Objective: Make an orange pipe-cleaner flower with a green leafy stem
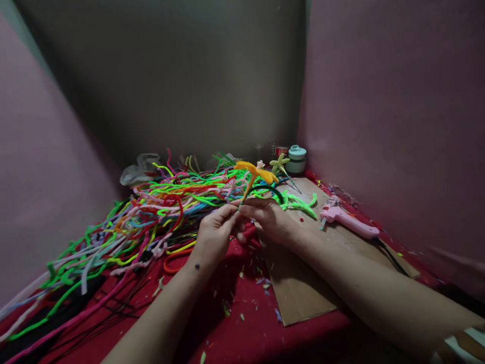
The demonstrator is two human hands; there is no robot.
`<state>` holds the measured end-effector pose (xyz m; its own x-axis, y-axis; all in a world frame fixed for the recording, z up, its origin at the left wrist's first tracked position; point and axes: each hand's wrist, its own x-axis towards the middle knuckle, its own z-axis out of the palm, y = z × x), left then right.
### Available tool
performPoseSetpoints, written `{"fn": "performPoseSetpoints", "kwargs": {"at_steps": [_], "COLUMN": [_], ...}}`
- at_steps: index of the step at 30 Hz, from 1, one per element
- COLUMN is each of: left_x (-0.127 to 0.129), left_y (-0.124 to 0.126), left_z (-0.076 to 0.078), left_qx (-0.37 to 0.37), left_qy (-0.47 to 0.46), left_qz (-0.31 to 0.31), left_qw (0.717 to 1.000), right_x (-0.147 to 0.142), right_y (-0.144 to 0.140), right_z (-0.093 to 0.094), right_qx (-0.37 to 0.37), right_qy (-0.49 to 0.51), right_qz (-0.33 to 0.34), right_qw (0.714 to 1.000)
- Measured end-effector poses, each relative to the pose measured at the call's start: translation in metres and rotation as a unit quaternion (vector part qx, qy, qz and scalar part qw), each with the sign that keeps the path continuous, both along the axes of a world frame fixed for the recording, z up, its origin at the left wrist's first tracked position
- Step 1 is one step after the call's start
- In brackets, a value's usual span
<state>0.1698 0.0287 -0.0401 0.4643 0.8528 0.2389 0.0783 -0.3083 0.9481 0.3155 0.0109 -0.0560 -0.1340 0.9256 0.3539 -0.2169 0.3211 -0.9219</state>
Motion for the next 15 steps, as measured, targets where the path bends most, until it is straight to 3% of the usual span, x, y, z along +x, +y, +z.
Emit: {"fn": "performPoseSetpoints", "kwargs": {"at_steps": [4, 7, 11, 15], "left_x": [0.0004, 0.0004, -0.0002, -0.0028], "left_y": [0.0001, -0.0009, -0.0018, 0.0008], "left_z": [0.0060, 0.0083, 0.0089, 0.0062], "left_qx": [-0.083, -0.150, -0.230, -0.270], "left_qy": [-0.059, -0.114, -0.153, -0.146], "left_qz": [-0.057, -0.099, -0.143, -0.177], "left_qw": [0.993, 0.977, 0.951, 0.935], "right_x": [0.0015, 0.0032, 0.0058, 0.0046], "right_y": [0.0014, 0.0017, 0.0013, 0.0037], "right_z": [0.0008, 0.0019, 0.0025, -0.0011], "right_qx": [0.021, -0.019, -0.075, -0.063], "right_qy": [0.032, 0.079, 0.116, 0.140], "right_qz": [0.040, 0.078, 0.087, 0.083], "right_qw": [0.998, 0.994, 0.987, 0.985]}}
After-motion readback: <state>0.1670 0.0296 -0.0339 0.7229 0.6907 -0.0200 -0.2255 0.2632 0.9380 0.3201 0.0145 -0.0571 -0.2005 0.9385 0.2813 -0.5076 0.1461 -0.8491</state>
